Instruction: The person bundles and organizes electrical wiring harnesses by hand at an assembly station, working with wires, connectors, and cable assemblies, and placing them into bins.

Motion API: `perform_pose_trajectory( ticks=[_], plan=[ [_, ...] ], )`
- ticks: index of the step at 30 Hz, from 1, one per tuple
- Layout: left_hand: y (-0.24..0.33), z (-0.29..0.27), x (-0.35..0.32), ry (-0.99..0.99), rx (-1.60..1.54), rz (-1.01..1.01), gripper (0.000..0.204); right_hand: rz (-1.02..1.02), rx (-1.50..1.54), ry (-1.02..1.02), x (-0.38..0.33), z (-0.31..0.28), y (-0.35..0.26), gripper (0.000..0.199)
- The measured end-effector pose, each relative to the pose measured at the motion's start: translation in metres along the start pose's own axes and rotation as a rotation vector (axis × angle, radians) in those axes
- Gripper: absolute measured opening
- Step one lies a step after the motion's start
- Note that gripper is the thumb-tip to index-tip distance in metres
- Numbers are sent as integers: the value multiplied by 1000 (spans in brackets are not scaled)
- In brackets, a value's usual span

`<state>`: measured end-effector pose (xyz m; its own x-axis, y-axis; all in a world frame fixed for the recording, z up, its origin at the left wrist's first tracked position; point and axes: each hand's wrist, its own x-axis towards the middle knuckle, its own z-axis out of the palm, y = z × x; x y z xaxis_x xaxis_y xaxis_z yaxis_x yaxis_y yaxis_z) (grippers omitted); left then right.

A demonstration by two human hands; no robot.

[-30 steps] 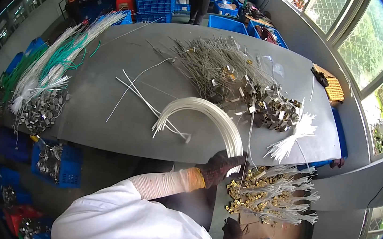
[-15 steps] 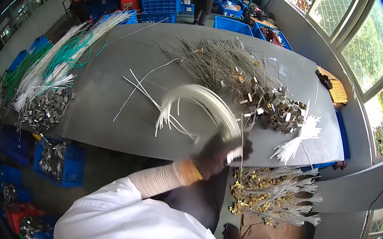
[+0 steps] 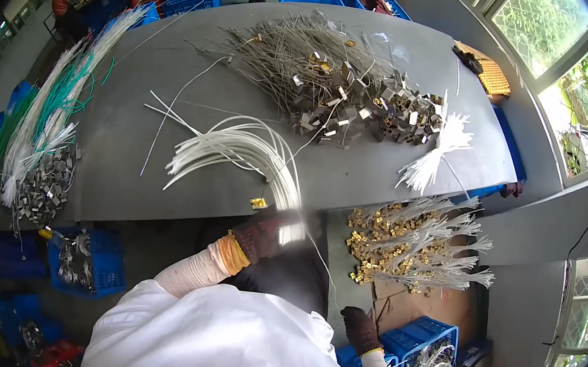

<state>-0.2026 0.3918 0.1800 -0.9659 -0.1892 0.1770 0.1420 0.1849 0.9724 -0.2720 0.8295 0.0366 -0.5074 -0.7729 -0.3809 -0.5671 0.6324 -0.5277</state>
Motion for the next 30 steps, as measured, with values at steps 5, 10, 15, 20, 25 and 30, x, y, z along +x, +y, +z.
perform_pose_trajectory(
  ticks=[5,10,15,20,25,30],
  plan=[
    [6,26,76,25,-557,-165,36,49,118,176,0,-1,2,27],
    [-3,24,153,30,-613,-70,28,117,608,415,8,-6,-6,31],
    [-20,69,108,-271,-746,-235,28,235,822,453,6,6,-12,32],
    [19,96,89,-241,-1060,-536,31,168,900,496,3,17,-12,29],
    [95,88,88,-297,-970,-194,27,52,779,535,6,-2,-30,29],
    [143,65,102,-324,-883,-78,25,8,699,563,27,-25,-63,29]
  ],
)
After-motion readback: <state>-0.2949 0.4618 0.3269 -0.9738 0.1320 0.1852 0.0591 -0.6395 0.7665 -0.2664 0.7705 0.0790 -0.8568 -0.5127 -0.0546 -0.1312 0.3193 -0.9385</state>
